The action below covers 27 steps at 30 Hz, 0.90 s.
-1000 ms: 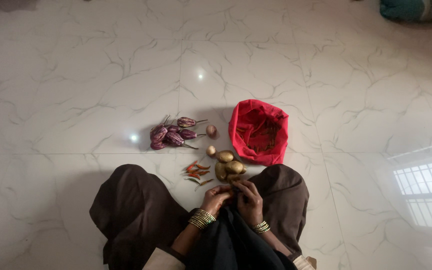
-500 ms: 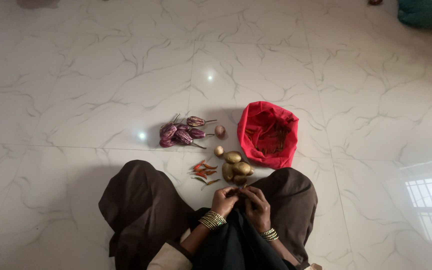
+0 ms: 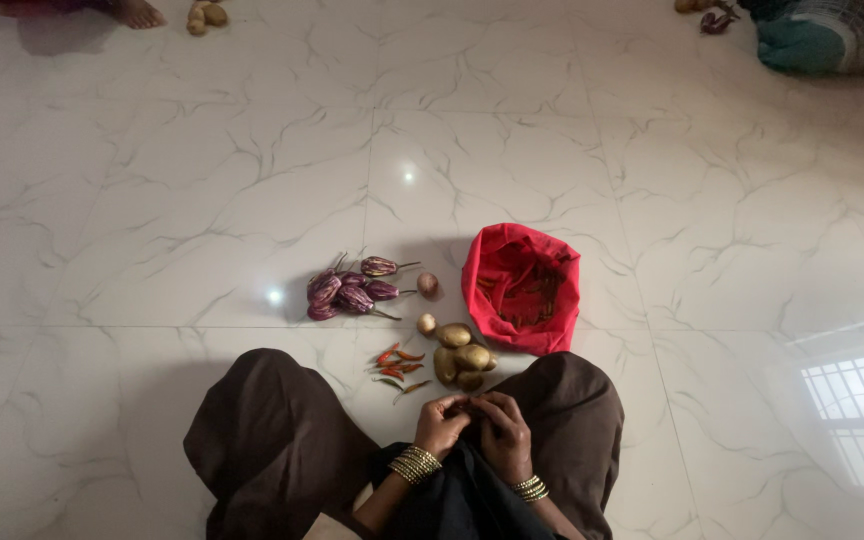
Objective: The person sits on the floor and peels potatoes and an onion using a small knife. They place the peeled vegetables into a red cloth bag. Other vegetables like eggplants and chilies are visible on the floor nearby.
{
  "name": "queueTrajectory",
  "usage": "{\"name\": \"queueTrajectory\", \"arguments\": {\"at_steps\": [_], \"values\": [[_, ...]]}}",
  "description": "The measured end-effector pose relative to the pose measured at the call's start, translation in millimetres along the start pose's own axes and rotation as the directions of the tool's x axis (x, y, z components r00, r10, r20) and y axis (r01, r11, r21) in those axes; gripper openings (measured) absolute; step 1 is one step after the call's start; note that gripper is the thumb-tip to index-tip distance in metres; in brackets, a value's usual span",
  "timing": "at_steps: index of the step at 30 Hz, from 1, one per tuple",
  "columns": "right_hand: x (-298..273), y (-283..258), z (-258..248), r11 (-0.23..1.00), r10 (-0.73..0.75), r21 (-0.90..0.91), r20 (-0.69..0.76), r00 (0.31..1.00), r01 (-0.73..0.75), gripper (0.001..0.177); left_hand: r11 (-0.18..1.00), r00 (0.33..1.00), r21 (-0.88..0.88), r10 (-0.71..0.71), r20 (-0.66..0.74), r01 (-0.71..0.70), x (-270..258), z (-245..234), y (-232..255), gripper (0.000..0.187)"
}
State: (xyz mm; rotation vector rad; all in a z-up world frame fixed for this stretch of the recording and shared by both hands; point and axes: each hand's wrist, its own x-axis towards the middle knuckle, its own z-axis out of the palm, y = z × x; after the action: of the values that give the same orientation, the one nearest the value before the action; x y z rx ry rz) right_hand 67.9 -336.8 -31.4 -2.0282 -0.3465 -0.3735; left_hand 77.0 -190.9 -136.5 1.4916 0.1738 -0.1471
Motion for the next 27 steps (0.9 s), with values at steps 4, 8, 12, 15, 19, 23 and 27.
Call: {"name": "queueTrajectory", "arguments": {"at_steps": [4,8,12,15,19,23,27], "values": [[-2,2,0,0.998,0.019,0.052,-0.002,1.0,-0.019,0.038,0.988,0.993,-0.102,-0.113,0.039,0.117,2,-1,-7,0.029],[-1,1,-2,0.998,-0.055,-0.003,0.066,0.996,0.055,0.041,0.995,0.996,-0.047,-0.083,0.013,0.084,10,-5,-14,0.028],[4,-5,-6,0.998,0.042,0.048,-0.005,0.999,-0.042,0.04,0.97,0.989,-0.21,-0.1,0.104,0.12,11,-2,-15,0.03],[7,-10,-9,0.999,-0.05,0.001,0.023,0.998,0.05,0.042,0.986,0.992,-0.103,-0.126,0.031,0.128,11,-1,-8,0.028],[10,-17,-11,0.999,-0.045,-0.022,-0.029,0.999,0.044,0.042,0.998,0.996,-0.024,-0.051,0.079,0.053,6,-1,8,0.034],[12,-21,-17,0.998,-0.059,-0.003,-0.029,0.998,0.059,0.04,0.996,0.997,-0.082,0.031,0.065,-0.025,0,3,29,0.032],[12,-18,-19,0.997,-0.078,0.016,-0.052,0.996,0.079,0.038,0.98,0.986,-0.15,-0.111,0.125,0.13,-5,5,43,0.036]]}}
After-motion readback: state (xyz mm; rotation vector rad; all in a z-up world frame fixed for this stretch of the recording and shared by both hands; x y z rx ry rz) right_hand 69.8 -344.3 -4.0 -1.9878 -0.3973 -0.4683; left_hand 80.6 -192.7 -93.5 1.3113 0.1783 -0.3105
